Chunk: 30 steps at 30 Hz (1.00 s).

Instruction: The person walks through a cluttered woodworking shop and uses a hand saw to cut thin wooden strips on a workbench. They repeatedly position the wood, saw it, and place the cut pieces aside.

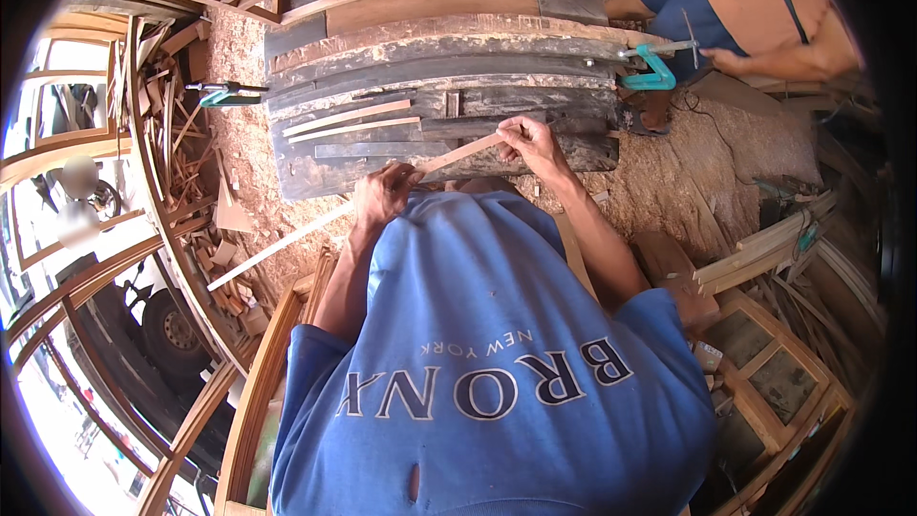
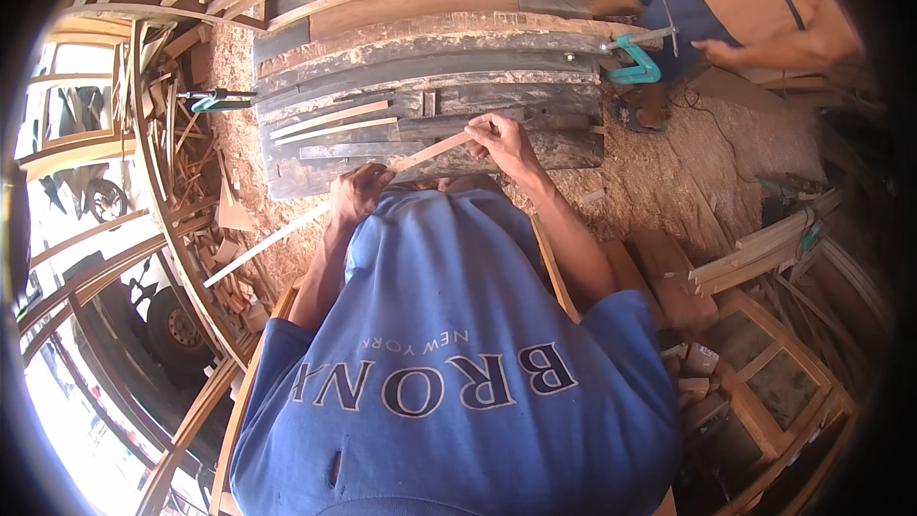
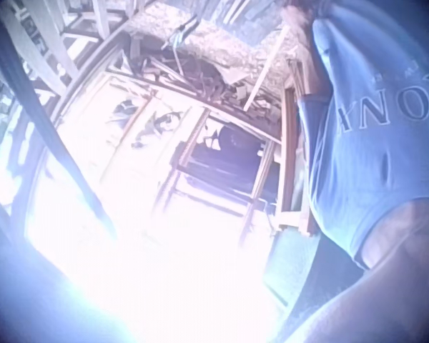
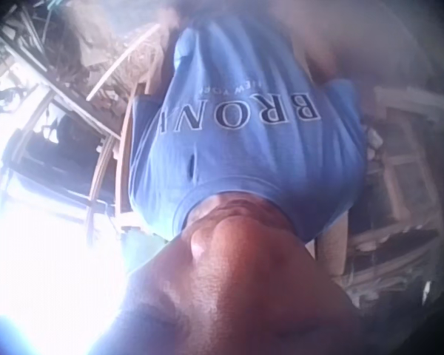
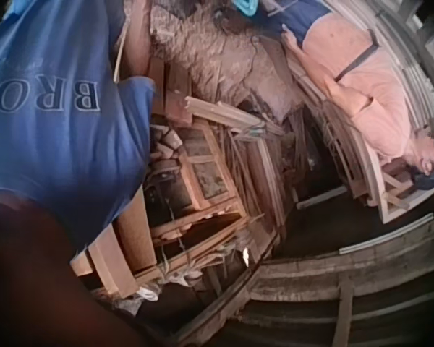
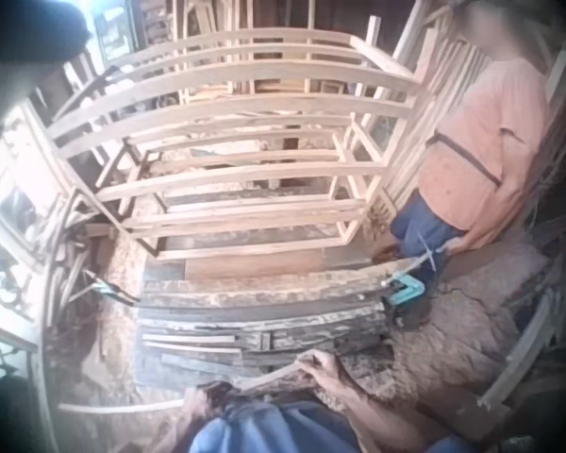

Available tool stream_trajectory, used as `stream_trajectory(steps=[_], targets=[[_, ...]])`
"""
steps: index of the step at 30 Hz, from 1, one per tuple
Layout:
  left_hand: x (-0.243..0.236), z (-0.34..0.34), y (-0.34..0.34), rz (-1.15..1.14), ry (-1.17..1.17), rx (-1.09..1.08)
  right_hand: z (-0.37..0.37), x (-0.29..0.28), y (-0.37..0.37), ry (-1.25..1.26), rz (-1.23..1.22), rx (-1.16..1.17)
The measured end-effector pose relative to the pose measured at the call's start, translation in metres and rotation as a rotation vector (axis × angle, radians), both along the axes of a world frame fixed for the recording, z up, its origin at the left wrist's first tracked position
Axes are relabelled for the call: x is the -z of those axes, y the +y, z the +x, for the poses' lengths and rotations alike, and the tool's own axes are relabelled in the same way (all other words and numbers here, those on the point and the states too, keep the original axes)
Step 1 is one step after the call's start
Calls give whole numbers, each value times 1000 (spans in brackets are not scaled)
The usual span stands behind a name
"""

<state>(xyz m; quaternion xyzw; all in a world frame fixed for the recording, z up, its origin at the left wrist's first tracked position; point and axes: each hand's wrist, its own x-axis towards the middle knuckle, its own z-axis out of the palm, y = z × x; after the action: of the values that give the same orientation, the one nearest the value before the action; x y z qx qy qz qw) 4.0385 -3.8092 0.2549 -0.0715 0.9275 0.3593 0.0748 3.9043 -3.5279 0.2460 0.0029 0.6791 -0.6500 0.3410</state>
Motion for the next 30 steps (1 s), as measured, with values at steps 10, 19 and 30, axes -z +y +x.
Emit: stream_trajectory(steps=[10,19,30], targets=[[17,14,6,32,-113,86,20,-2,-8,362,616,-61],[16,23,-8,112,-30,70,19,27,32,703,843,-47],[21,-1,-17,360,-439,227,-7,32,90,553,1292,-534]])
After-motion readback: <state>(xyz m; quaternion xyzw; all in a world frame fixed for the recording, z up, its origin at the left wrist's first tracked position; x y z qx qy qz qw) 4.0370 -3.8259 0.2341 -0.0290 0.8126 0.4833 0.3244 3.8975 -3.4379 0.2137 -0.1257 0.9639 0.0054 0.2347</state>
